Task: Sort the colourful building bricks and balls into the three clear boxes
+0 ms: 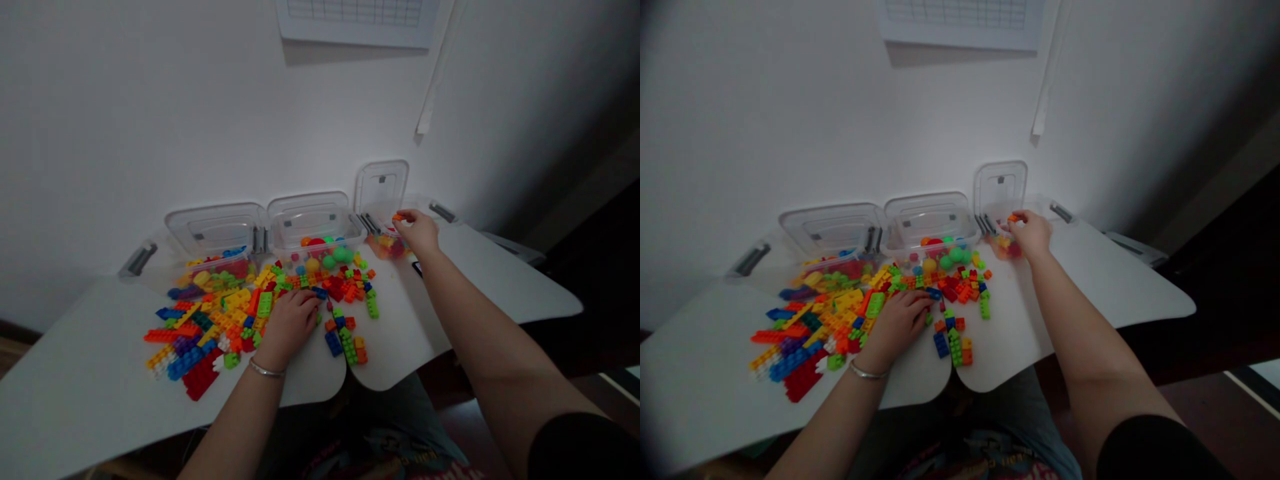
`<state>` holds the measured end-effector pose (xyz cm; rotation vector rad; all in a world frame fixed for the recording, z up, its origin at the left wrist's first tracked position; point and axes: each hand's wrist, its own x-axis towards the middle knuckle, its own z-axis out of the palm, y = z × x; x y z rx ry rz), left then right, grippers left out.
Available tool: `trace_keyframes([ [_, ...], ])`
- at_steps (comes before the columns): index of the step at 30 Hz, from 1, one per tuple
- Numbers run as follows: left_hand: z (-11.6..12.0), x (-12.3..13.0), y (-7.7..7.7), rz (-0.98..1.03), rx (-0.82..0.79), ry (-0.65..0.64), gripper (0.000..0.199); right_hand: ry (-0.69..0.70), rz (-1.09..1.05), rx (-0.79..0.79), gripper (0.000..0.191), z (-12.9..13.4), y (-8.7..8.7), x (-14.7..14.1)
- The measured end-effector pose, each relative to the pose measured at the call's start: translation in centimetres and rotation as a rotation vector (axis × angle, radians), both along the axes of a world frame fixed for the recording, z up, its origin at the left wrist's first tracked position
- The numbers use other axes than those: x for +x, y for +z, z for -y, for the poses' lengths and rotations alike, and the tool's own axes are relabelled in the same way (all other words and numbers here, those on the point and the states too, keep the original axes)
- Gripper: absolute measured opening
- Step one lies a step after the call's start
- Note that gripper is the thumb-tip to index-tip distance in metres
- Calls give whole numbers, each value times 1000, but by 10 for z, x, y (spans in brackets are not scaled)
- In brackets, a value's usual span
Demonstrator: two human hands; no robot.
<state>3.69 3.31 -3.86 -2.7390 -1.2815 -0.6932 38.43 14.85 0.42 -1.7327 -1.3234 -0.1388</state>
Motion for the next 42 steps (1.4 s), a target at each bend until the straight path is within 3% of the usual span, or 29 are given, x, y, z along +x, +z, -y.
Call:
trace_keyframes([
  [4,-1,0,-2,-9,-1,5,22,83,-26,106,36,9,6,-4],
  [9,-2,0,-4,2,-8,-6,23,169,29,253,24,39,8,-26],
  [14,-1,0,-4,16,-10,-5,23,457,37,21,21,69,-21,-52],
  [18,0,-1,-2,13,-6,-12,23,528,33,-80,21,97,-50,-71],
  [23,0,0,-2,-3,-10,-9,22,686,230,-147,46,122,-69,-90],
  [32,1,0,0,6,-20,-11,22,543,299,-151,29,111,-76,-85],
  [38,1,0,-1,0,-28,-7,21,321,310,-242,40,119,-73,-79],
  [42,0,-1,-2,-3,-21,-5,22,286,232,-317,37,121,-75,-77],
])
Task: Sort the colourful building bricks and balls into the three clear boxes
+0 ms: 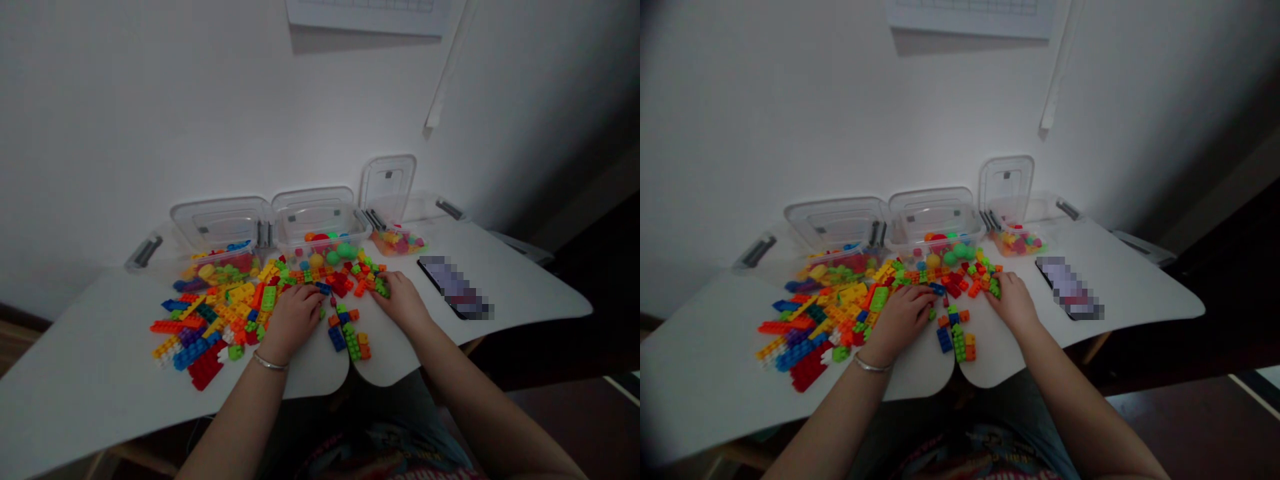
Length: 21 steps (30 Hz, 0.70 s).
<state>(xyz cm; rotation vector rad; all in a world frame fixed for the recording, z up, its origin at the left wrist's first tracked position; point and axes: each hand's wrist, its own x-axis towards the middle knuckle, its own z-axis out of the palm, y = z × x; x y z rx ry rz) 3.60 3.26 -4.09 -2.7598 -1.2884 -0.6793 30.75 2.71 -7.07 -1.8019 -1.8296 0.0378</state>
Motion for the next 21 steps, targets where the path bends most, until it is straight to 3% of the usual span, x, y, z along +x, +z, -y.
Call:
trace_keyframes([
  [11,-1,1,0,18,-15,0,23,-86,-198,-82,39,3,0,13],
  [15,-1,0,0,24,-10,-1,23,-44,-139,-72,28,4,-1,20],
  [21,0,1,1,15,-13,6,23,41,-129,-8,29,3,-3,27],
])
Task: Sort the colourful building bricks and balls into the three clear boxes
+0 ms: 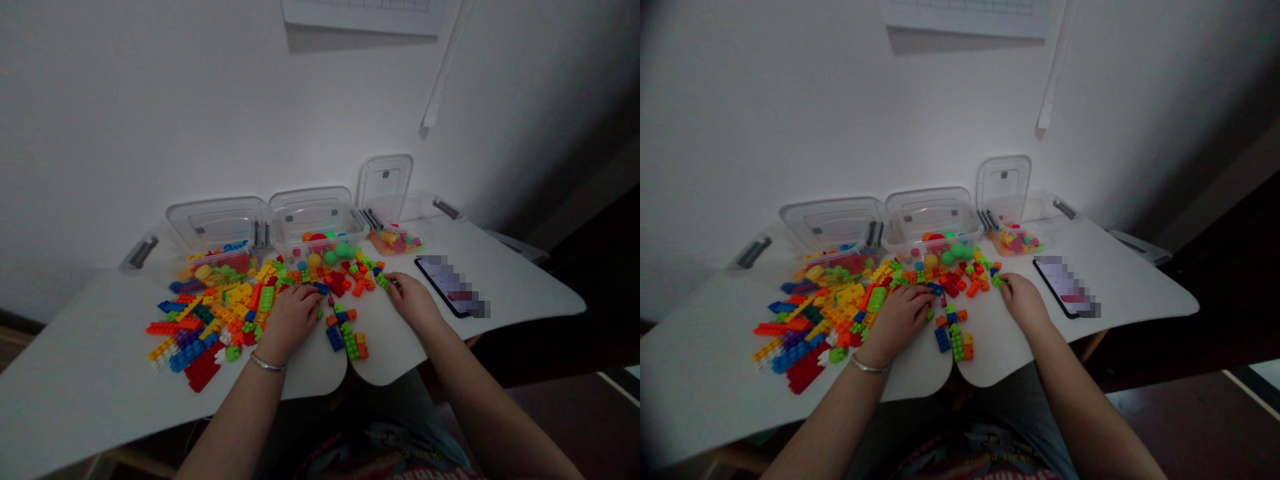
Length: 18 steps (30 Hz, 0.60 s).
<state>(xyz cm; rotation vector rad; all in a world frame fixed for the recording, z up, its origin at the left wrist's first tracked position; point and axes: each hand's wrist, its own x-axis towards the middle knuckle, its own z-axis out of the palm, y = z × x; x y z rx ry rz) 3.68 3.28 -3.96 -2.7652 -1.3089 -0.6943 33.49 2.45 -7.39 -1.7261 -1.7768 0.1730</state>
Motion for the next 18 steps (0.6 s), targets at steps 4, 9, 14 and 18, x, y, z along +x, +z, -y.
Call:
trace_keyframes([
  [4,0,0,-1,-8,-1,-4,23,82,-139,31,29,-2,-6,0],
  [9,-1,0,-2,-25,8,4,23,-9,-740,-121,33,-13,-12,-5],
  [14,0,3,4,-44,39,57,26,108,-1121,-320,40,-23,8,-20],
  [18,5,16,21,-16,96,53,33,230,-1141,-343,40,-25,30,-42],
])
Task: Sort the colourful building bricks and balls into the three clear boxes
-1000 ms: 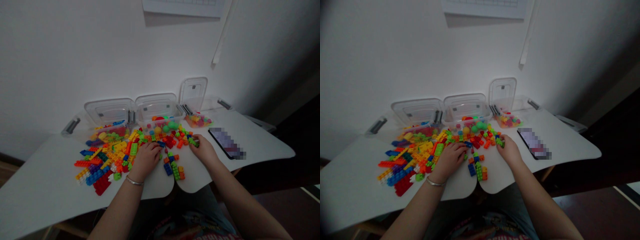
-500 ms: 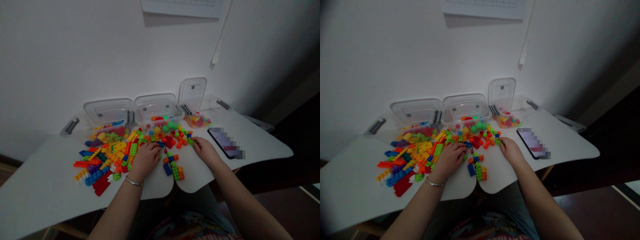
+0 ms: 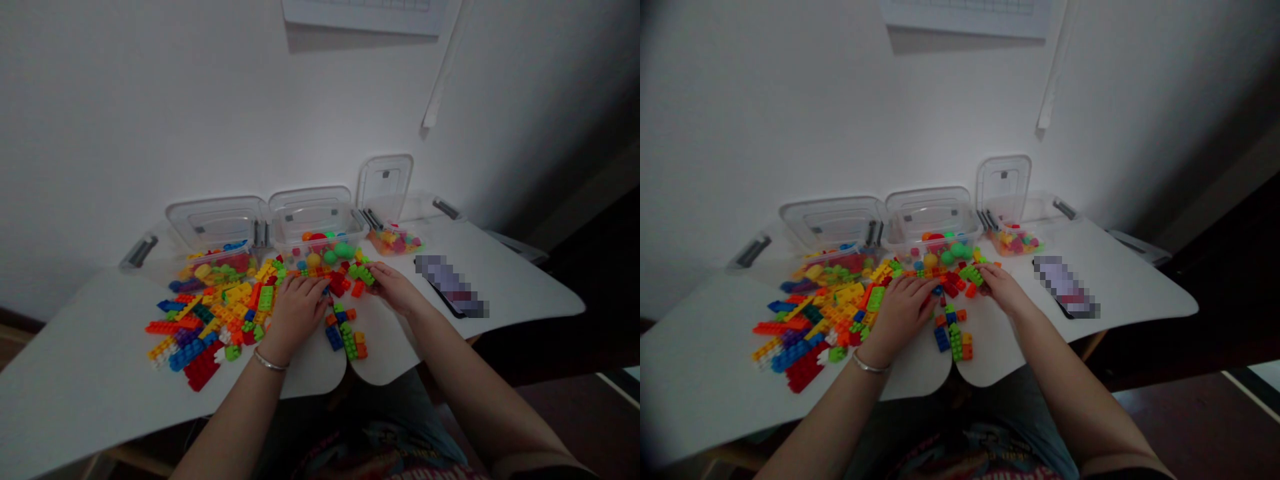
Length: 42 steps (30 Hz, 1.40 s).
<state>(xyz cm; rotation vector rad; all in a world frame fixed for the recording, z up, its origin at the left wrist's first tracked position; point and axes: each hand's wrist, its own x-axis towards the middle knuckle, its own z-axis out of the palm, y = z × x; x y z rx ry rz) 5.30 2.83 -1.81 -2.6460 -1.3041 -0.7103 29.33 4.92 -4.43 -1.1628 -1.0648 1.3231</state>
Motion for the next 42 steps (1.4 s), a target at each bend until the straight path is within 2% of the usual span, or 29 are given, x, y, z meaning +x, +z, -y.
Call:
trace_keyframes([
  [4,0,15,11,89,-34,-10,42,123,112,102,35,0,8,-24],
  [8,-8,19,4,176,-81,-7,37,185,237,239,29,3,5,-40],
  [13,-10,12,-9,226,-87,14,29,148,545,474,27,10,-1,-44],
  [17,-8,6,-11,131,-70,22,23,42,721,607,25,14,-5,-44],
  [19,-9,5,-10,120,-70,26,23,1,720,620,23,14,-8,-45],
  [22,-12,5,-11,176,-101,53,26,-43,641,550,25,12,-12,-45],
  [26,-18,4,-16,205,-234,39,28,-109,458,476,28,7,-13,-39],
  [28,-20,3,-19,225,-298,19,29,-186,364,482,30,2,-7,-30],
  [32,-23,2,-21,254,-366,3,23,-447,281,524,39,-15,18,8],
  [35,-25,0,-20,236,-386,-29,18,-612,404,592,41,-36,39,47],
  [37,-25,-1,-19,224,-395,-41,17,-643,510,612,41,-51,49,73],
  [42,-26,-4,-20,211,-390,-50,18,-742,749,480,35,-77,63,116],
])
